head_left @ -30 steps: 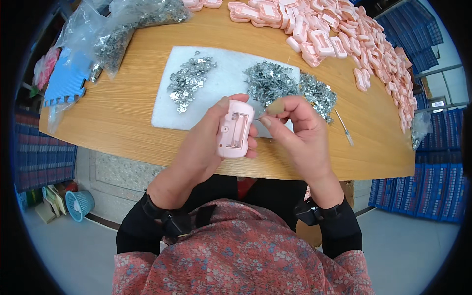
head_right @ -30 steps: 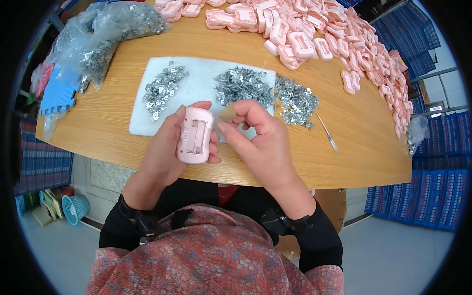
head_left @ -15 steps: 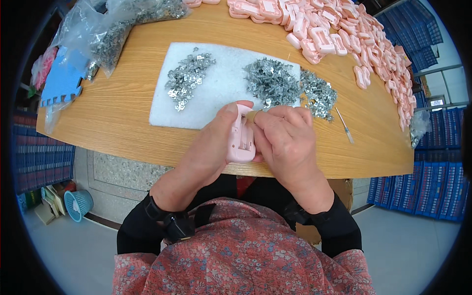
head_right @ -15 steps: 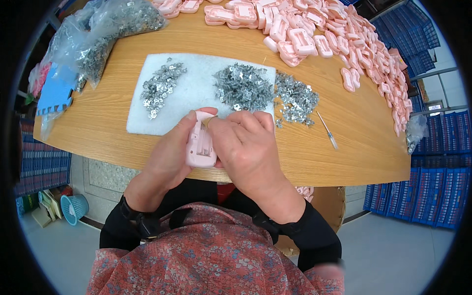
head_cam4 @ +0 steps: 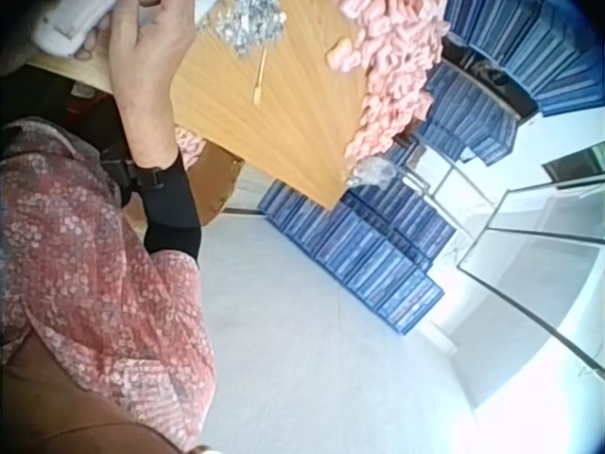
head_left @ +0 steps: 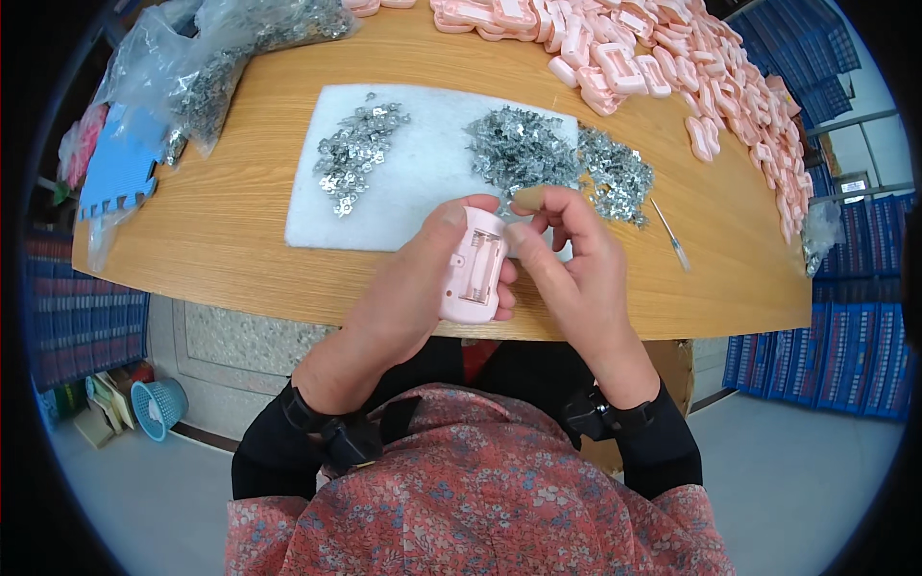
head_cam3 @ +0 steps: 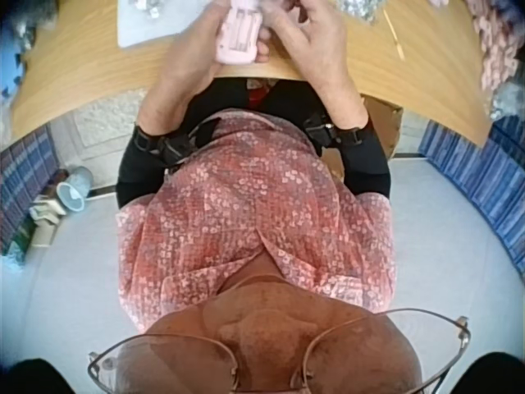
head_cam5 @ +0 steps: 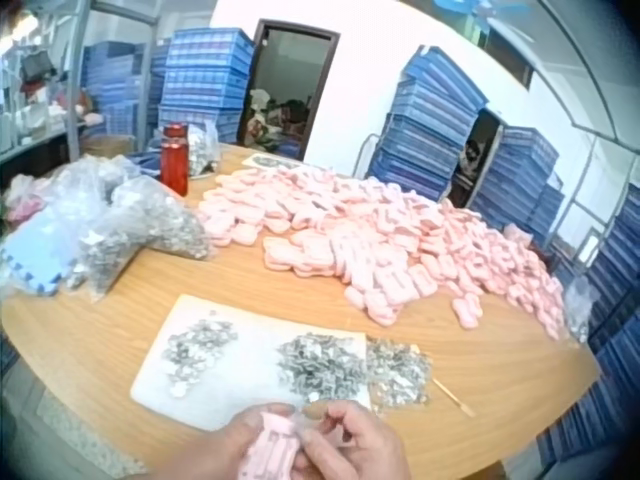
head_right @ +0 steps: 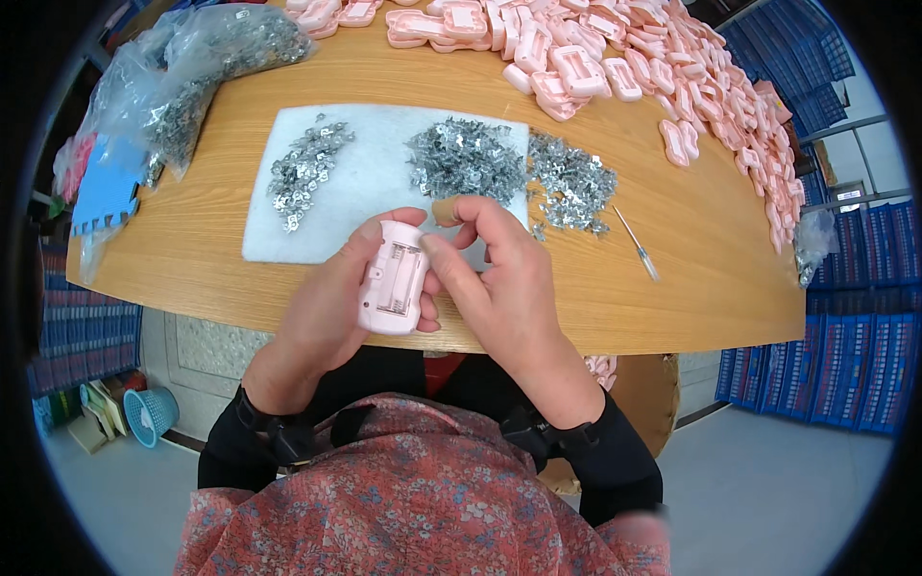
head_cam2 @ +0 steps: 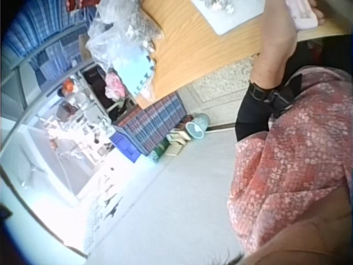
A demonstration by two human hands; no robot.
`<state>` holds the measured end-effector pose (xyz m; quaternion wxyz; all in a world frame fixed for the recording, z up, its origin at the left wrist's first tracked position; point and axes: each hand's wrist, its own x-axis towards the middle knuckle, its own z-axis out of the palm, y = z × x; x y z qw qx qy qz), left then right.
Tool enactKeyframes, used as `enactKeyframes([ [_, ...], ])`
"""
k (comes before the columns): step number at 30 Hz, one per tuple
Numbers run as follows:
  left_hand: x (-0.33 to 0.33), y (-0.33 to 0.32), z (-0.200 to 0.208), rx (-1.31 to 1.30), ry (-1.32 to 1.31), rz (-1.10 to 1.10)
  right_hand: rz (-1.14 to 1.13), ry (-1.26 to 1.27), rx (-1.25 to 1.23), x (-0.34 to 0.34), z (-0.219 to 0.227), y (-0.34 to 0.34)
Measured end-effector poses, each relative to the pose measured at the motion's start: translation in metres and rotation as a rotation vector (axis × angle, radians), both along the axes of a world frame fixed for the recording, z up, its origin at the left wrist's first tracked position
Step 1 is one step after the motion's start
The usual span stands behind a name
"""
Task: The person assembles small pink plastic housings by inserting metal components into them. They pick up a housing, insert a metal piece, and place the finished unit on the table. The process is repeated continuously with parts from piles on the table.
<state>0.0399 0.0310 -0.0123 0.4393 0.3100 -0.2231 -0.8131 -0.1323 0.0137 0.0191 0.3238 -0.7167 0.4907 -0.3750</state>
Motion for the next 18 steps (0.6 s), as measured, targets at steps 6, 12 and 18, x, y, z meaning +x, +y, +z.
enactKeyframes([
  [6, -0.005, 0.002, 0.001, -0.033, -0.060, 0.011, 0.062, -0.105, 0.134, -0.006, -0.006, 0.005],
  [12, -0.003, 0.003, 0.004, -0.040, -0.088, -0.036, 0.037, -0.319, 0.411, -0.010, -0.009, 0.003],
  [18, 0.002, 0.005, -0.008, -0.397, -0.538, 0.012, 0.083, -0.409, 0.562, -0.014, -0.011, -0.003],
])
